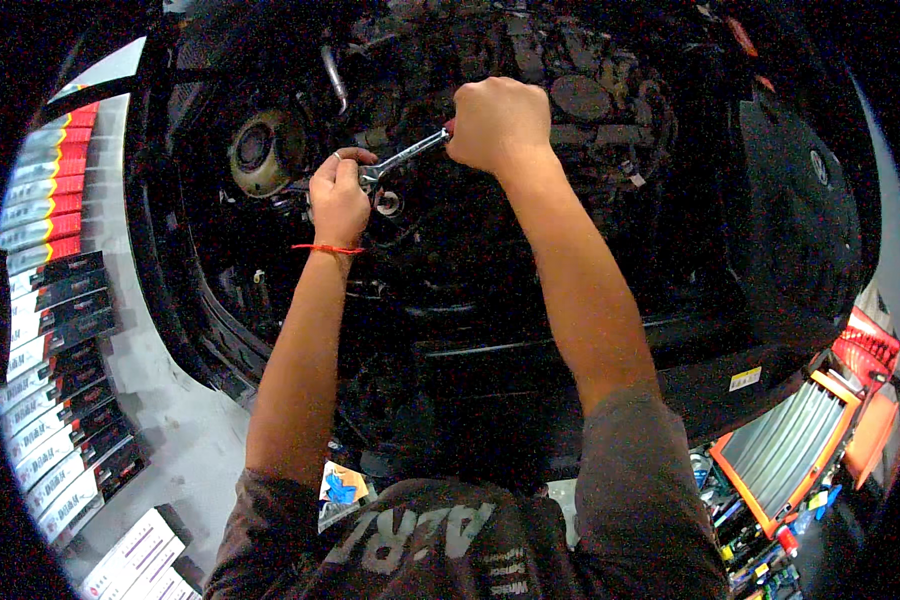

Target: The person removes a used oil filter from a car engine, cleans the housing, and installs a new oil filter. They then use a ratchet to tighten a bolt in the engine bay and retrieve a bottle of motor oil from a shelf.

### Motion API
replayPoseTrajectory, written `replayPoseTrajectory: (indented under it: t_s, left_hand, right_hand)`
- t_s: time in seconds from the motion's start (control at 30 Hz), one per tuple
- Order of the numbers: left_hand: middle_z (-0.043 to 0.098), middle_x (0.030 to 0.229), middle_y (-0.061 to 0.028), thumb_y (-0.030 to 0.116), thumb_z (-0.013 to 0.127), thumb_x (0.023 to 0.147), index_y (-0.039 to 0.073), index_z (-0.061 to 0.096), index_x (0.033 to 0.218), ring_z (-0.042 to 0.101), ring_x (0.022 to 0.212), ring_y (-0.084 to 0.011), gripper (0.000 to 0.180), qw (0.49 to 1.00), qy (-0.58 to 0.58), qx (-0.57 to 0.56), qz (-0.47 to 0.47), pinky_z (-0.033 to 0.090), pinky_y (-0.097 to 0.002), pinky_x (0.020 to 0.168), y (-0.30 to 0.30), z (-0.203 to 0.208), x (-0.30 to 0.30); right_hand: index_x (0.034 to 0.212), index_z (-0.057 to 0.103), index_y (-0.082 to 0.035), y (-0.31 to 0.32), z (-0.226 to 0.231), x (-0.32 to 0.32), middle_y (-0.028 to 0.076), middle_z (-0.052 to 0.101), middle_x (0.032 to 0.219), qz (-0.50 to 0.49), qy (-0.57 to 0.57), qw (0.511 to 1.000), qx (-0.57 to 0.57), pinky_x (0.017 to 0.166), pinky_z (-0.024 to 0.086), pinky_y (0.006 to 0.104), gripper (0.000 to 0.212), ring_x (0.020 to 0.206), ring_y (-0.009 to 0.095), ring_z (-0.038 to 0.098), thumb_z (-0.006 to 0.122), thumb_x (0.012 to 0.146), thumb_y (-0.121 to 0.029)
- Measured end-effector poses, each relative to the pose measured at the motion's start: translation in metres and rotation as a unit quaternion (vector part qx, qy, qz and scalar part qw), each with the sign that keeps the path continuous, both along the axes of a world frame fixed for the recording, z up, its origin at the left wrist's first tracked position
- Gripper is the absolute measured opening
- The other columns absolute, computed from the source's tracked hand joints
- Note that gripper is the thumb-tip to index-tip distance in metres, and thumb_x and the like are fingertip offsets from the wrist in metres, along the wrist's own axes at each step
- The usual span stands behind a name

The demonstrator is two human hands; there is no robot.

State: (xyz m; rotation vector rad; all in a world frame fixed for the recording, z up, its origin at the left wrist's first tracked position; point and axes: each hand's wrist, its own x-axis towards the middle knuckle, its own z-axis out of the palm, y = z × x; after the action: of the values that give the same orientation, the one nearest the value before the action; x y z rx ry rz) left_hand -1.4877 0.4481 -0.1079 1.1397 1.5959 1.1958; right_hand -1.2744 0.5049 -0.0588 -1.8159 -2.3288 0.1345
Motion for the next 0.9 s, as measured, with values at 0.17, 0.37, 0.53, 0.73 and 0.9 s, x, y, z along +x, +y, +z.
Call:
replayPoseTrajectory:
  t_s: [0.17, 0.37, 0.53, 0.73, 0.9]
  left_hand:
    - [0.056, 0.065, 0.0006, 0.009, 0.046, 0.094, -0.002, 0.069, 0.089, 0.049, 0.055, -0.0080, 0.026, 0.998, -0.027, -0.032, -0.042, 0.040, -0.0271, 0.051, 0.002, 0.003, -0.001]
    - [0.060, 0.068, -0.0011, 0.010, 0.048, 0.094, -0.002, 0.069, 0.090, 0.050, 0.056, -0.0075, 0.025, 0.993, 0.051, -0.016, -0.108, 0.040, -0.0265, 0.052, -0.007, 0.021, -0.006]
    - [0.058, 0.065, -0.0014, 0.010, 0.050, 0.092, -0.003, 0.071, 0.090, 0.050, 0.055, -0.0088, 0.025, 0.994, -0.018, 0.006, -0.112, 0.040, -0.0268, 0.052, -0.008, 0.017, -0.032]
    - [0.061, 0.079, -0.0003, 0.015, 0.048, 0.101, 0.003, 0.069, 0.105, 0.053, 0.061, -0.0077, 0.025, 0.981, -0.115, -0.038, -0.154, 0.046, -0.0263, 0.053, 0.005, 0.015, -0.036]
    - [0.062, 0.082, 0.0000, 0.016, 0.049, 0.101, 0.006, 0.068, 0.109, 0.054, 0.063, -0.0067, 0.023, 0.972, -0.160, 0.014, -0.170, 0.046, -0.0255, 0.054, -0.015, 0.066, -0.054]
  right_hand:
    - [0.074, 0.073, -0.015, -0.011, -0.005, 0.001, 0.007, 0.071, 0.078, -0.038, 0.000, 0.999, -0.004, 0.067, 0.055, 0.0420, 0.015, 0.079, 0.028, 0.070, 0.078, 0.071, -0.029]
    - [0.074, 0.073, -0.014, -0.053, 0.010, -0.005, 0.008, 0.070, 0.077, -0.126, -0.001, 0.992, -0.028, 0.067, 0.056, 0.0413, 0.015, 0.078, 0.030, 0.070, 0.077, 0.071, -0.028]
    - [0.075, 0.074, -0.011, -0.048, 0.012, -0.026, 0.009, 0.071, 0.077, -0.086, 0.000, 0.996, -0.022, 0.070, 0.057, 0.0436, 0.022, 0.081, 0.030, 0.071, 0.074, 0.076, -0.034]
    - [0.079, 0.072, -0.010, -0.025, 0.026, -0.021, 0.012, 0.071, 0.086, -0.022, -0.068, 0.997, -0.042, 0.073, 0.057, 0.0461, 0.023, 0.087, 0.032, 0.070, 0.074, 0.079, -0.033]
    - [0.087, 0.070, -0.010, -0.067, 0.088, -0.039, 0.011, 0.070, 0.083, -0.033, -0.061, 0.997, 0.045, 0.074, 0.056, 0.0486, 0.027, 0.086, 0.033, 0.069, 0.076, 0.077, -0.035]
